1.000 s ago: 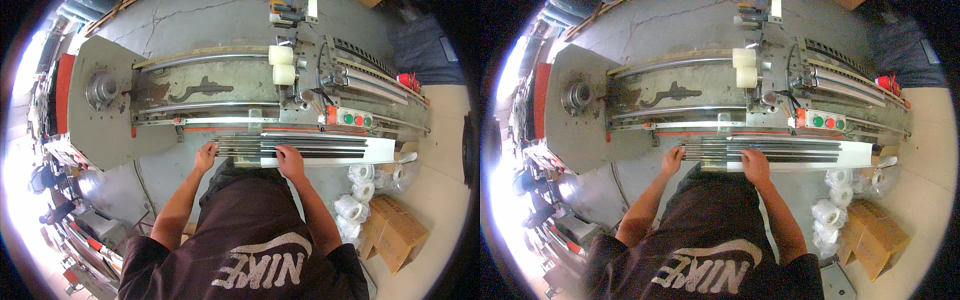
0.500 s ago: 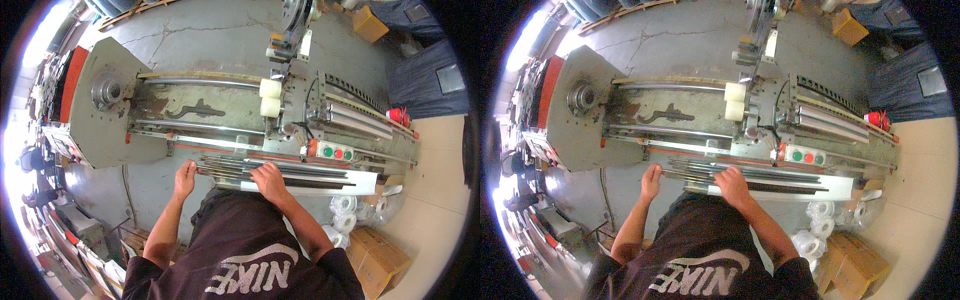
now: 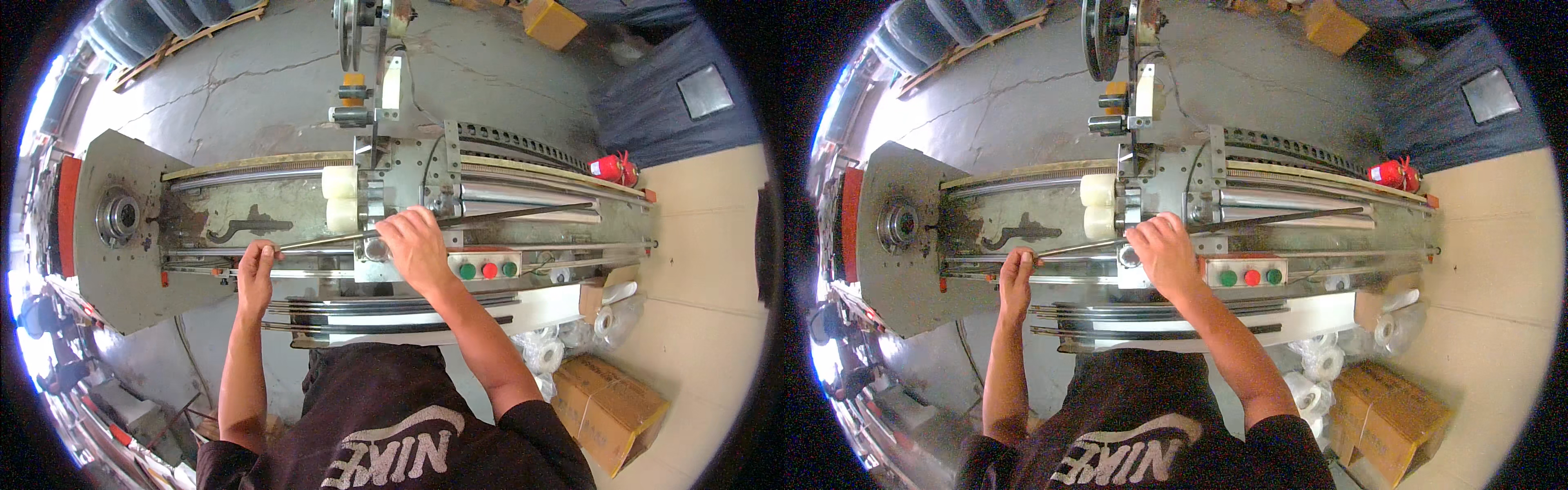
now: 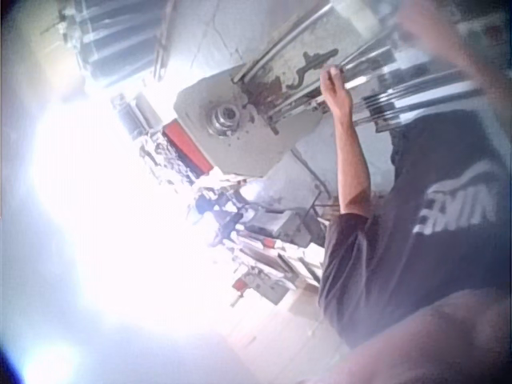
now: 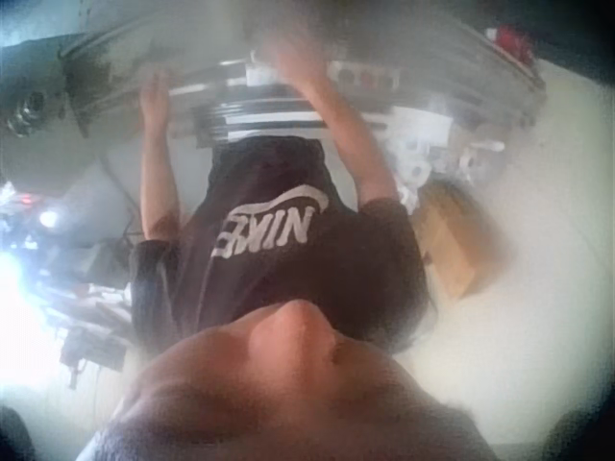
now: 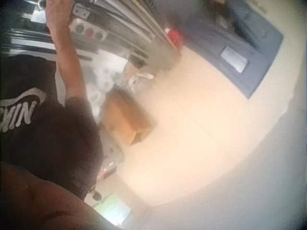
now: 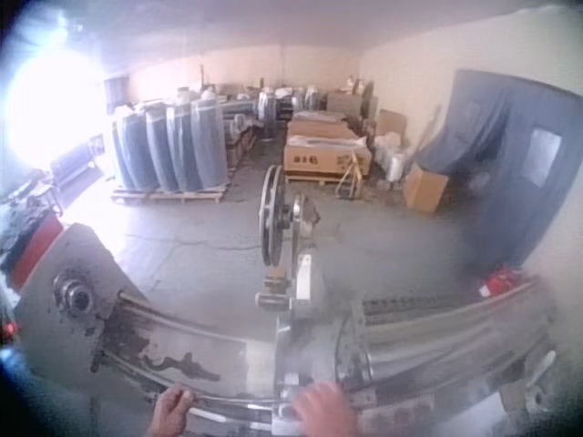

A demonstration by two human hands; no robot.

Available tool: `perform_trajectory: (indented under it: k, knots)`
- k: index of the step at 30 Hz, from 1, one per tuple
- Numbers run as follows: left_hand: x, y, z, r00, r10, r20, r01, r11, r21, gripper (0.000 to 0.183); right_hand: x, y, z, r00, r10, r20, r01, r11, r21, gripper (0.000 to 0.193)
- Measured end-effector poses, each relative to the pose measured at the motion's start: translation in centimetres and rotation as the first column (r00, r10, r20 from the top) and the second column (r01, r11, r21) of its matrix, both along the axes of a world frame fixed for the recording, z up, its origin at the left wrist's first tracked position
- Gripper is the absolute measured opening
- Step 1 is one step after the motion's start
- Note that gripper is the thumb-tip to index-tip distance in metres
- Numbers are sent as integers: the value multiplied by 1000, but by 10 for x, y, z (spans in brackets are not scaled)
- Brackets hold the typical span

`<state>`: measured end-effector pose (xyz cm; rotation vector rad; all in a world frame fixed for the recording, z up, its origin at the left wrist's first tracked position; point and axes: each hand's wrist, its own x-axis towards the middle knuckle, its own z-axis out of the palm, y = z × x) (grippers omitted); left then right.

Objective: The person operates an industrial slitting or winding machine, threading material through rollers and securing it to a spindle. They use their hands to guide the thin material, adjust the alignment of the rolls, and press buttons on a control panel to manage the machine's operation.

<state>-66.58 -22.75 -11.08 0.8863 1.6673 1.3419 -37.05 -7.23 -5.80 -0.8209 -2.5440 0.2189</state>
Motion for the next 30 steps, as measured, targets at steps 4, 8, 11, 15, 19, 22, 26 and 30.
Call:
perform_trajectory:
  k: [4, 8, 11, 15, 19, 22, 26, 30]
  knots:
    - [-6, 29, -8, 998, -3, -57, 0, 998, -56, 22, -3, 24, -11, 999, -45, -9, 45, 997, -55, 19]
    - [-19, 49, -15, 990, -74, -121, 62, 993, -104, 24, -10, 36, -23, 998, -67, 0, 66, 993, -96, 21]
    - [-24, 65, -16, 991, -67, -119, 52, 992, -119, 23, -19, 42, -31, 996, -91, 13, 92, 988, -124, 22]
    - [-30, 83, -14, 994, -69, -88, 56, 987, -148, 23, -27, 52, -36, 990, -137, -16, 133, 979, -157, 26]
    - [-34, 111, -15, 985, -23, -169, 2, 993, -121, 25, -28, 57, -39, 986, -167, -11, 161, 968, -191, 25]
    - [-29, 152, -1, 825, -130, -551, 114, 991, -63, 35, -30, 59, -43, 984, -179, -5, 174, 961, -215, 25]
    - [-12, 211, 3, 790, -453, -412, 335, 883, -328, 44, -31, 60, -41, 982, -187, 15, 185, 953, -240, 24]
    - [-1, 254, -14, 780, -626, -1, 544, 679, -494, 45, -31, 59, -40, 984, -179, 22, 178, 948, -264, 24]
